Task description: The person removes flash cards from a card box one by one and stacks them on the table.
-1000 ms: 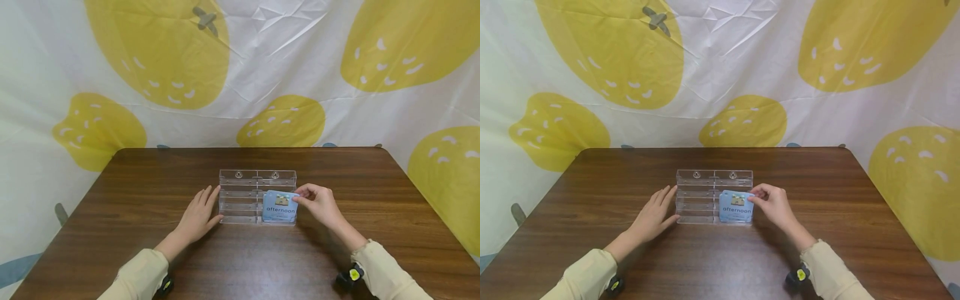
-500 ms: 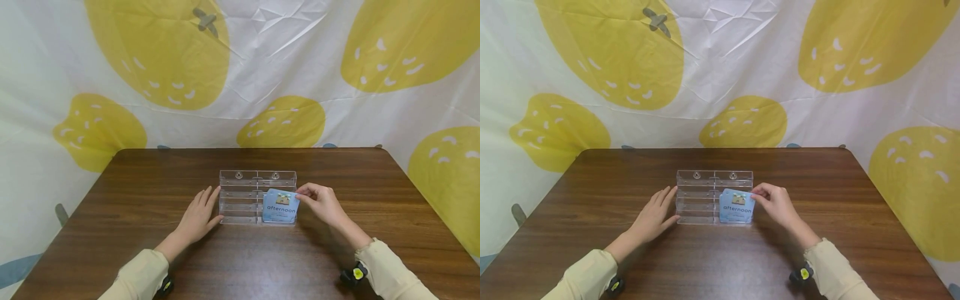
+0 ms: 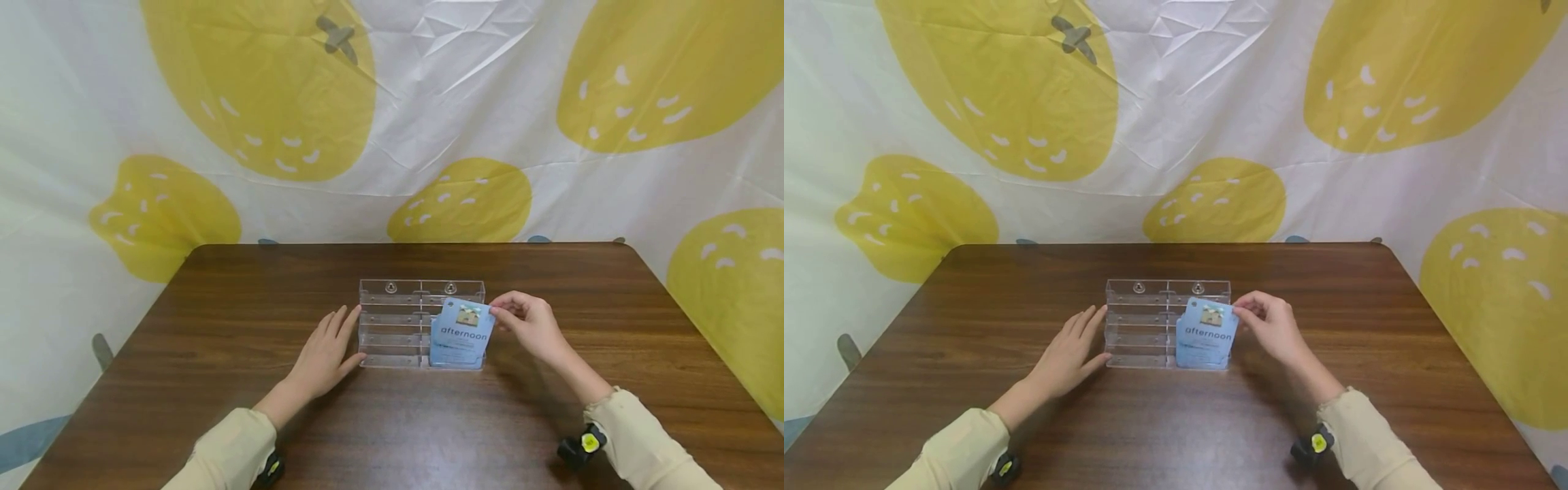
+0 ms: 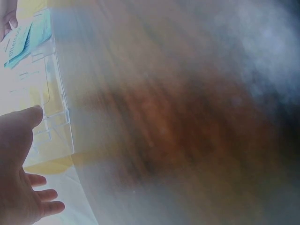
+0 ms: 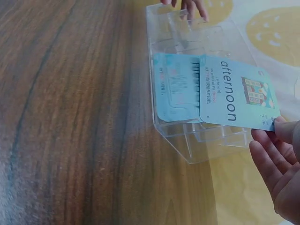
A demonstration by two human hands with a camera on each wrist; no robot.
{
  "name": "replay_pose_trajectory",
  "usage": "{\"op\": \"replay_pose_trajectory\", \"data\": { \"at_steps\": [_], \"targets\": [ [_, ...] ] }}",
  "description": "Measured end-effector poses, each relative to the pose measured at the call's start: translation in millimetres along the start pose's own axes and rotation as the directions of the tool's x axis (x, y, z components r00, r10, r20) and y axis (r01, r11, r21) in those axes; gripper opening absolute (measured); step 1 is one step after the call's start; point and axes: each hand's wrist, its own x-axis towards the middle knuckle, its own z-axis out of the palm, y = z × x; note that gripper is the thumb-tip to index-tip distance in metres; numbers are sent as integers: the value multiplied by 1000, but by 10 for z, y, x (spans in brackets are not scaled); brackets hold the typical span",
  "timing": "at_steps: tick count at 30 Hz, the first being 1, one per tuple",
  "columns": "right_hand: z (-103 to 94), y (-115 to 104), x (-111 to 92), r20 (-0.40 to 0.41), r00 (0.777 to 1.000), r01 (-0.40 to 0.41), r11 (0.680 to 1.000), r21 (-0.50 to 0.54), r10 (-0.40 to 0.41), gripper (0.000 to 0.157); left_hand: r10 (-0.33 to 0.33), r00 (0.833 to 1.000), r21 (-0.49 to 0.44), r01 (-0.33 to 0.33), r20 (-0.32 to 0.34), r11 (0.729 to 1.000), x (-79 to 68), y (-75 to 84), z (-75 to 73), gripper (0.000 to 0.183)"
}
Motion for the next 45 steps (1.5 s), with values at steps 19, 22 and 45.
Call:
{"op": "replay_pose_trajectory", "data": {
  "at_steps": [19,22,45],
  "targets": [
    [-198,-95,41,37,999,-26,998,56,24,13,-5,1000,5,5,5,1000,10,2,7,78],
    [-236,-109,30,52,998,-48,998,47,46,14,-7,1000,2,7,3,1000,9,0,13,78],
    [-405,-137,-253,274,912,-344,932,111,304,31,32,999,34,-31,-24,999,13,12,-11,77]
  ]
}}
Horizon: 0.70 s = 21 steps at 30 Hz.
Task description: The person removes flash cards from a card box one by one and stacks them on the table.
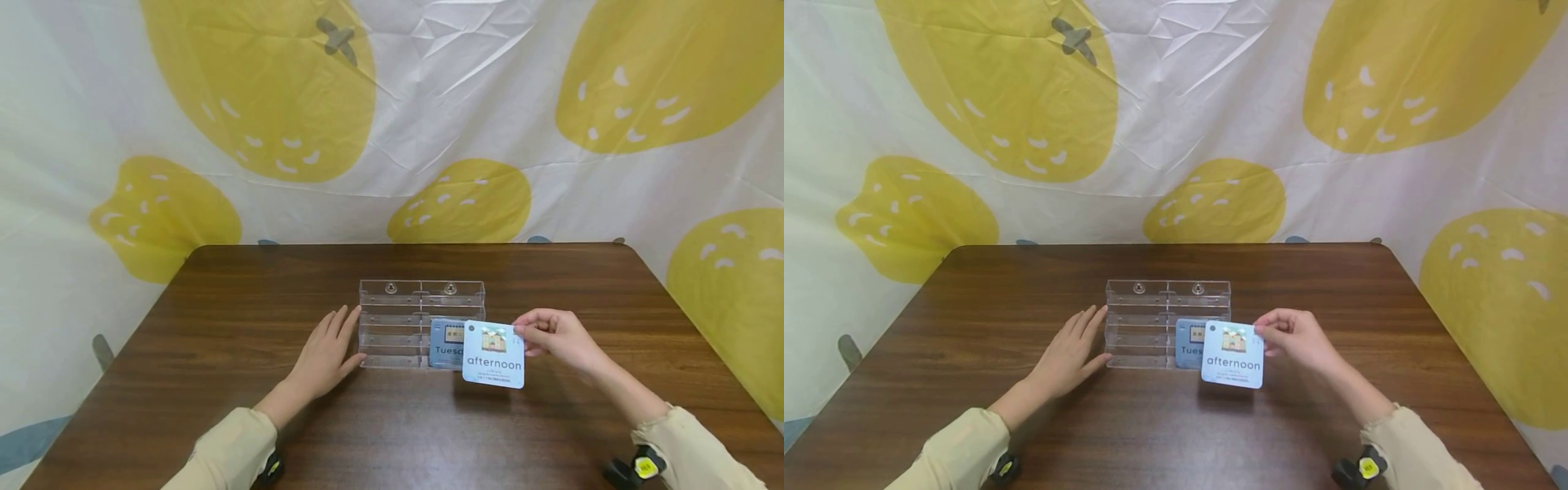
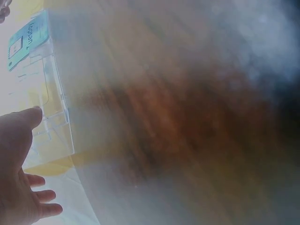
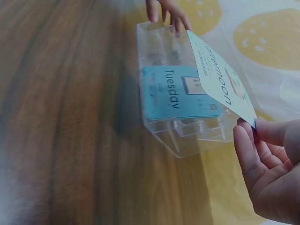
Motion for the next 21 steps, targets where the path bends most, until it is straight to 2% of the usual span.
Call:
{"op": "replay_pose_trajectory", "data": {
  "at_steps": [7,12,21],
  "targets": [
    [28,109,-82,57,997,-58,998,0,58,30,-5,1000,29,5,5,1000,-3,-11,12,78],
    [48,165,-135,97,993,-69,998,-4,69,29,-3,1000,33,3,1,999,-2,-11,17,78],
    [89,316,-172,139,982,-131,991,10,129,28,-17,1000,30,17,11,999,-3,-6,19,78]
  ]
}}
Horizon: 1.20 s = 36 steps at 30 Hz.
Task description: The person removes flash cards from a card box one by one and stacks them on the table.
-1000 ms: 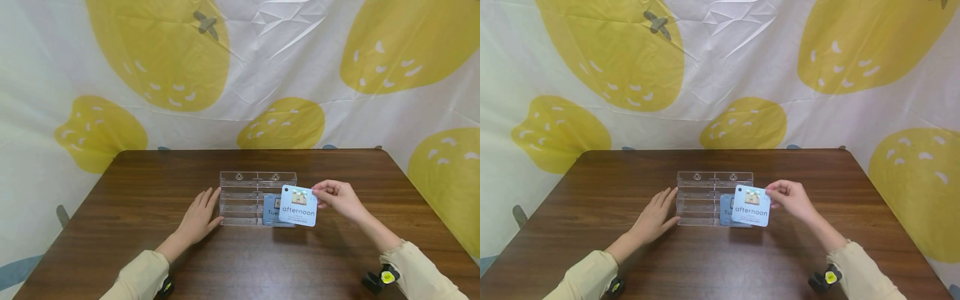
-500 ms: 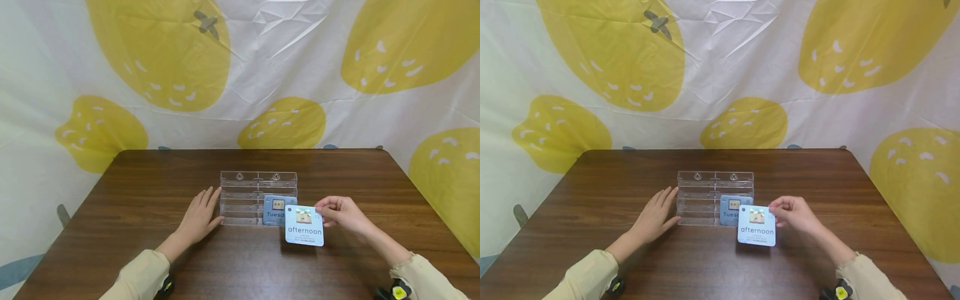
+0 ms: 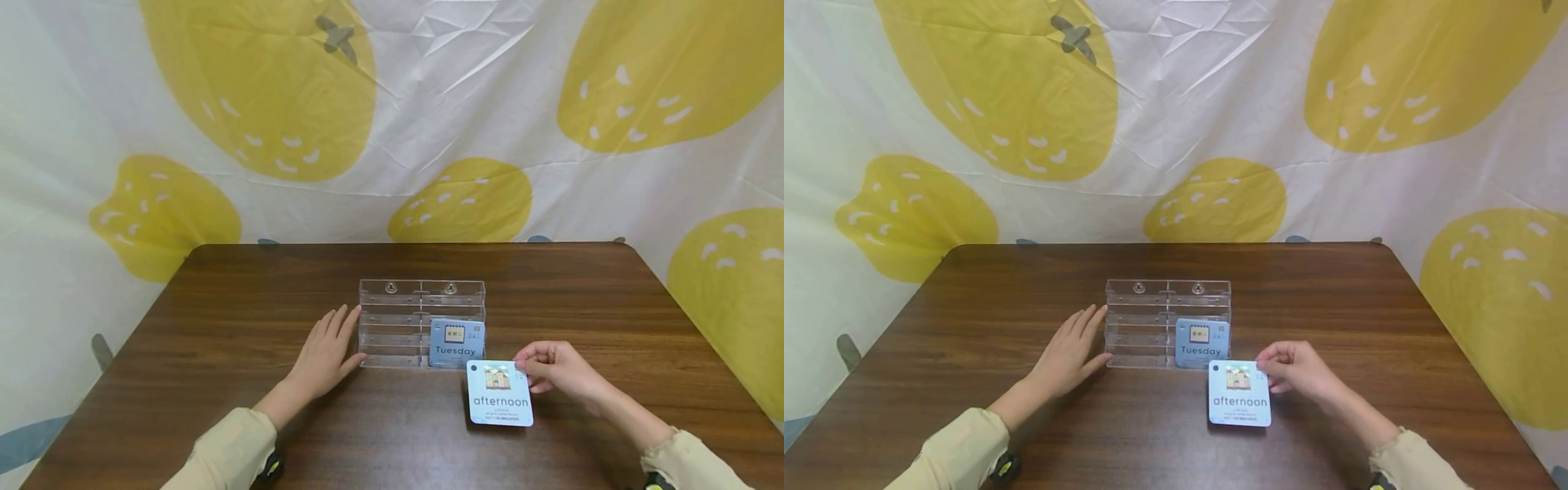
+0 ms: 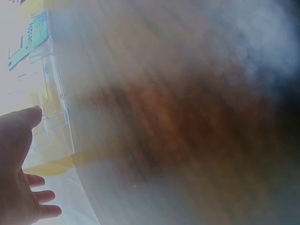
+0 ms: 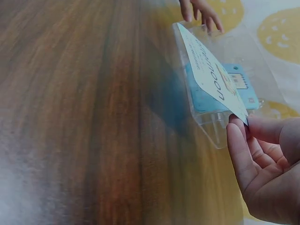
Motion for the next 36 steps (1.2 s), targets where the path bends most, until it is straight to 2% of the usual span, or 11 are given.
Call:
{"op": "replay_pose_trajectory", "data": {
  "at_steps": [8,15,24,36],
  "targets": [
    [51,97,-11,35,999,-28,999,15,28,29,-5,1000,-5,5,13,1000,4,3,-11,78],
    [82,147,-19,20,998,-60,998,-4,60,27,-5,1000,-11,6,12,1000,2,-1,-9,78],
    [88,230,5,23,998,-60,998,-32,61,26,-3,1000,-21,4,12,1000,0,-2,-6,78],
    [140,213,23,-55,997,-59,990,-126,53,27,2,1000,-12,-2,12,1000,-4,2,-16,77]
  ]
}}
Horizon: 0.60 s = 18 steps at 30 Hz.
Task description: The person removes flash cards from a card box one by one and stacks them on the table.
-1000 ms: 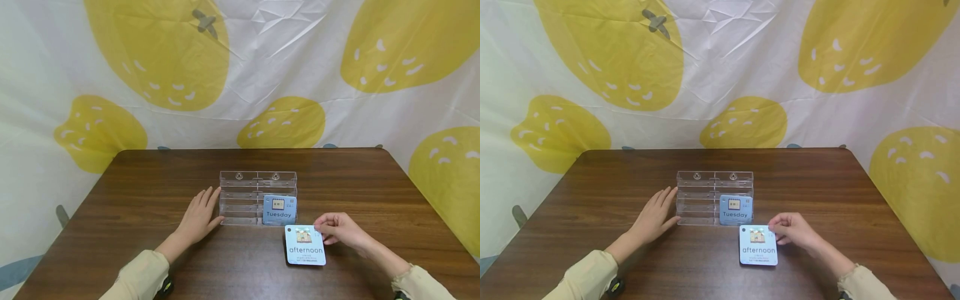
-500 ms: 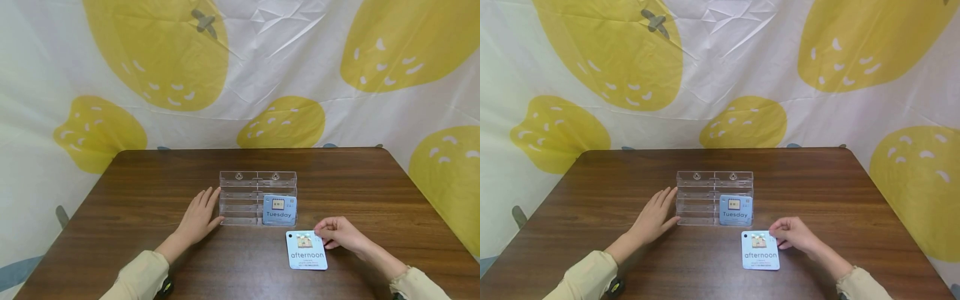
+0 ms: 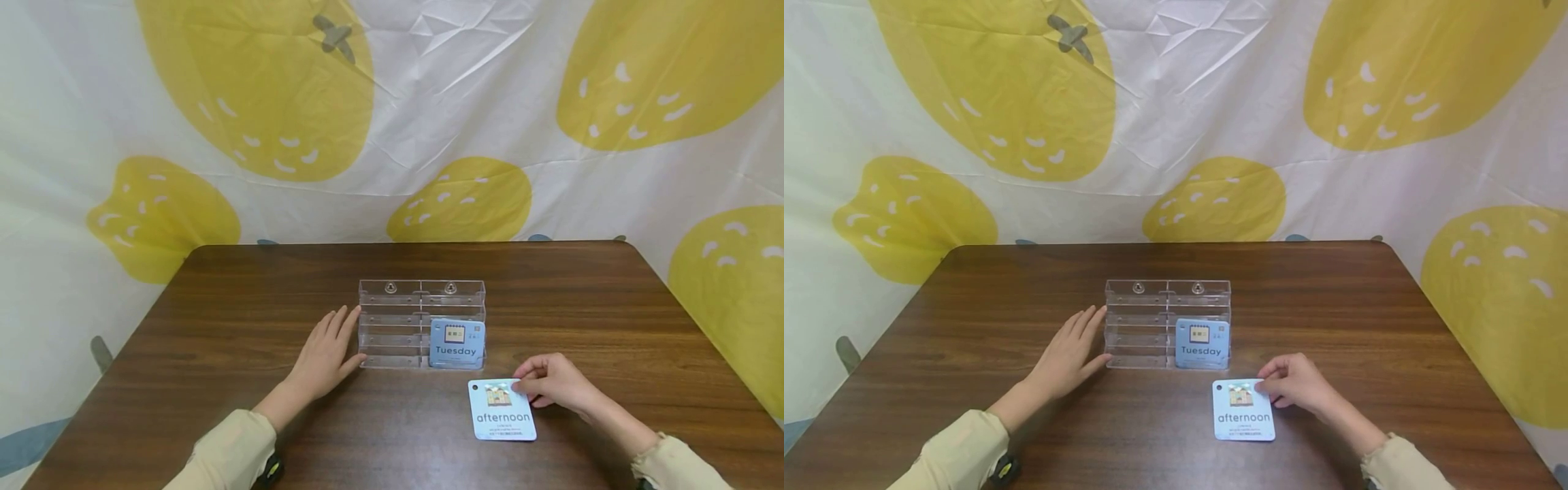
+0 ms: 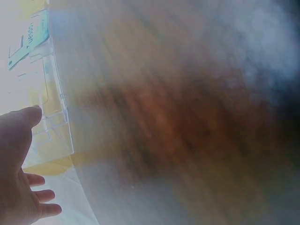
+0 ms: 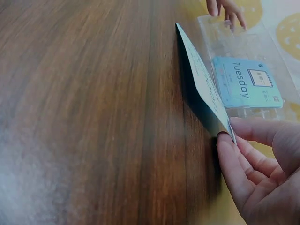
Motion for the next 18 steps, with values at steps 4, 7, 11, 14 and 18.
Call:
{"op": "replay_pose_trajectory", "data": {
  "at_steps": [4,7,11,14,18],
  "targets": [
    [11,-29,5,-16,1000,-9,1000,-18,8,28,1,1000,-3,-1,-6,1000,-1,-5,1,78],
    [16,-50,14,-23,1000,-20,999,-35,19,27,3,1000,-3,-3,-10,1000,-2,-8,6,78],
    [23,-70,27,-39,999,-36,997,-65,34,25,10,1000,3,-10,-10,1000,-2,-11,11,78],
    [32,-87,29,-58,997,-46,994,-96,41,22,12,1000,0,-12,-12,1000,0,-12,11,78],
    [42,-112,23,-86,995,-57,988,-142,45,20,11,1000,-2,-11,-17,1000,1,-15,16,78]
  ]
}}
